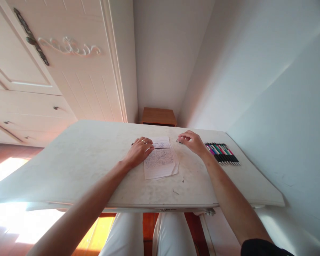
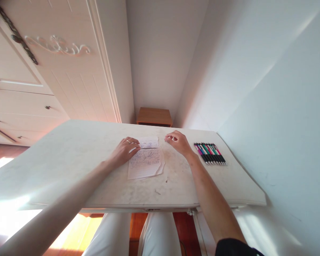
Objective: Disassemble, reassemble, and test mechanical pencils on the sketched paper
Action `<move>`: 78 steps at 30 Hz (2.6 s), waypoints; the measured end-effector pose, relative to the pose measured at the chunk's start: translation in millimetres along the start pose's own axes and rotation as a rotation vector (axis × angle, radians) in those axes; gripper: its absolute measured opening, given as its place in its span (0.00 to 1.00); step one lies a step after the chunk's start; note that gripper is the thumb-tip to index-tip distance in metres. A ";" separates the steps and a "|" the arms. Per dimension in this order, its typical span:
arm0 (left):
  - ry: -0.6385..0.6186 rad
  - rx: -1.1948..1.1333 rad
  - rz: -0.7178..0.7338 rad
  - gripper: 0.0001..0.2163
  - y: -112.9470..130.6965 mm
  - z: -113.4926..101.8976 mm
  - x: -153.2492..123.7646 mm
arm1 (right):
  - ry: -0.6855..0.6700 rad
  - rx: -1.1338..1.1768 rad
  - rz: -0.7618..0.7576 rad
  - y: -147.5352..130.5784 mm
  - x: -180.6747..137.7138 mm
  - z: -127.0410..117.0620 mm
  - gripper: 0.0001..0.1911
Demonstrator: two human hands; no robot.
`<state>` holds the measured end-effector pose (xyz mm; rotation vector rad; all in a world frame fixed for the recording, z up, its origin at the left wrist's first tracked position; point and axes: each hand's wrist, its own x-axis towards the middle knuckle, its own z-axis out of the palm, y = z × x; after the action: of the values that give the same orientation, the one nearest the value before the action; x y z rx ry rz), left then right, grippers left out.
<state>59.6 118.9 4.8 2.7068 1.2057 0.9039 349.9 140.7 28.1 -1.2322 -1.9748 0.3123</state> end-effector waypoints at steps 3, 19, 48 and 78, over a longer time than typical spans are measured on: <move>0.032 -0.008 -0.008 0.11 -1.7 1.3 -0.3 | -0.110 0.135 -0.098 -19.1 -3.0 10.3 0.14; 0.061 -0.102 -0.017 0.10 2.9 -0.5 0.7 | -0.230 0.132 -0.181 -28.5 -8.2 32.1 0.04; 0.017 0.061 -0.116 0.10 -8.7 -0.3 -3.2 | -0.263 -0.132 0.024 23.2 -4.2 -1.1 0.08; 0.517 -0.391 -0.829 0.26 -31.5 -29.8 -2.6 | 0.328 -0.073 0.565 39.6 0.0 -7.0 0.29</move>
<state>21.4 133.4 19.9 1.4677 1.7683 1.4852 380.9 159.2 10.5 -1.7565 -1.3471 0.2920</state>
